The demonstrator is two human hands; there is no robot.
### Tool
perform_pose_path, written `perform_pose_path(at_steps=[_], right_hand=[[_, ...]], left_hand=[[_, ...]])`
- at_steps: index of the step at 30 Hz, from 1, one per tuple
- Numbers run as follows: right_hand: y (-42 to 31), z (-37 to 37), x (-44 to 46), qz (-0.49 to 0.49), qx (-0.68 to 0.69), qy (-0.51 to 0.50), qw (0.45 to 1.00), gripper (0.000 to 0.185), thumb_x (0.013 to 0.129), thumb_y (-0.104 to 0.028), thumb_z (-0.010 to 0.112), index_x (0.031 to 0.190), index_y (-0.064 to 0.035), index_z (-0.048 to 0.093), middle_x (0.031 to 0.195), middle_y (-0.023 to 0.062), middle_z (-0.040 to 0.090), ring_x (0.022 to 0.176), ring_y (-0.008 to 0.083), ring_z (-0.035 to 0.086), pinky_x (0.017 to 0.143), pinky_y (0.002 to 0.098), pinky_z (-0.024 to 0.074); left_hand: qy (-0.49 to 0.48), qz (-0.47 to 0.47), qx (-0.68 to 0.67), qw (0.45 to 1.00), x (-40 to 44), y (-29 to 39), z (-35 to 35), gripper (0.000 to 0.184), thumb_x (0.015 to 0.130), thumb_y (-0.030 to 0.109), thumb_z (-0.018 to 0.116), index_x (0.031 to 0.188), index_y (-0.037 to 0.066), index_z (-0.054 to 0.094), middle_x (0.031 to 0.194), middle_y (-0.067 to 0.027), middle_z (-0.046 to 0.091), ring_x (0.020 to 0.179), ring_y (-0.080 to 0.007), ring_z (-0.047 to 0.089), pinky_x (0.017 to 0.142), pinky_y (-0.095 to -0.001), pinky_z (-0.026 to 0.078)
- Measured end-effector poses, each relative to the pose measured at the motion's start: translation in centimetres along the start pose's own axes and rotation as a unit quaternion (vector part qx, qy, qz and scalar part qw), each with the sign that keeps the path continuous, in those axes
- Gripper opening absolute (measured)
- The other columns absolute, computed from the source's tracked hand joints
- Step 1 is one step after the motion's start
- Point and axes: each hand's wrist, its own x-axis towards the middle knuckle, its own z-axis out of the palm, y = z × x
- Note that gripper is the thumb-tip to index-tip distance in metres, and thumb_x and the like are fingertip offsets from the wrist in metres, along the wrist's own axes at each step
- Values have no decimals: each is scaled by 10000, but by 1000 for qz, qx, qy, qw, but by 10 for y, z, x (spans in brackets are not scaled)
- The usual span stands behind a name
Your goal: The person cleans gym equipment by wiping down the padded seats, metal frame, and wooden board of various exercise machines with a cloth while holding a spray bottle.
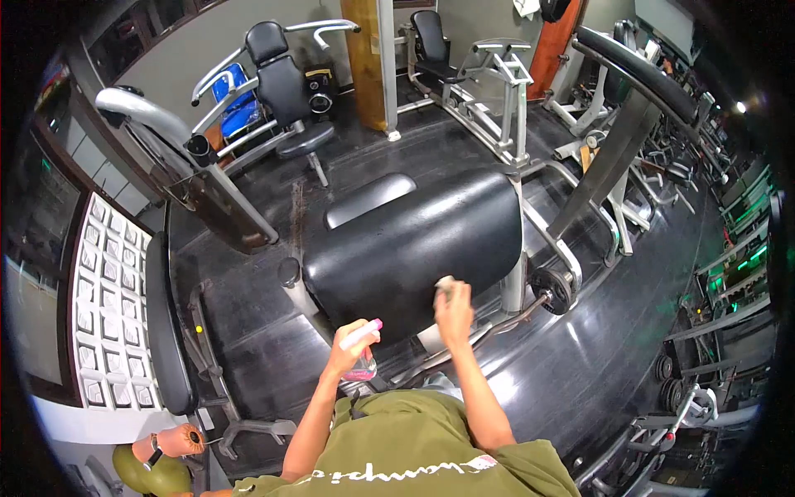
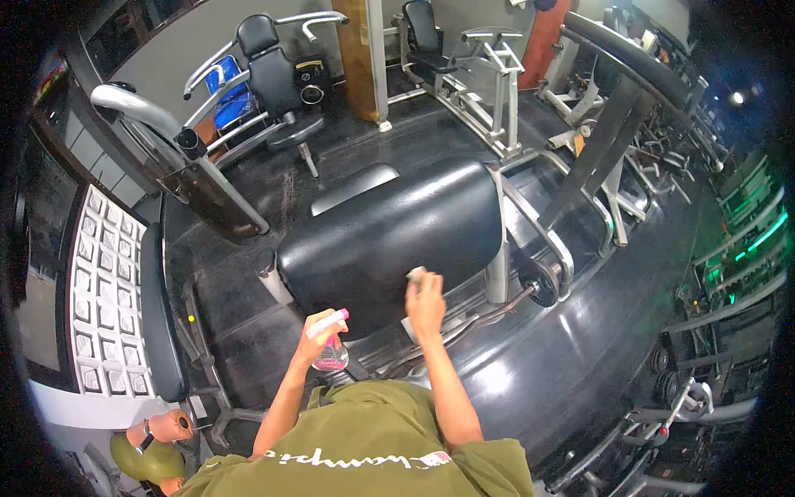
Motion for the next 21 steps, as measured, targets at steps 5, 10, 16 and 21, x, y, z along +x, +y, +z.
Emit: perform_pose_path(at_steps=[5,10,16,21], right_hand=[[-18,0,17,13,12,46,999,226,948,-203,584,1093,-40,530,1061,169,570,933,428,630,770,506,507],[-53,26,-48,-99,31,-94,990,272,871,-183,675,1085,-55,566,1076,139,574,961,388,618,778,474,517],[-22,5,-25,-109,-13,-59,992,277,846,-131,684,1103,-95,590,1066,102,616,966,350,635,796,444,516],[-38,19,-6,28,94,58,993,271,884,-138,666,1115,-41,563,1069,160,632,961,350,649,829,419,502]], left_hand=[[26,4,14,1000,-15,-3,-17,145,908,140,641,894,-5,641,789,-58,649,517,-115,589,484,-258,463],[35,-2,-12,999,-28,-11,-30,141,897,136,639,894,-5,636,797,-72,658,522,-125,601,492,-264,472],[58,-9,-9,998,-43,-4,-44,151,903,152,649,884,2,645,762,-52,638,530,-112,590,498,-264,471],[92,-27,-30,995,-55,-8,-44,168,891,166,652,851,3,640,732,-43,631,525,-113,592,499,-261,463]])
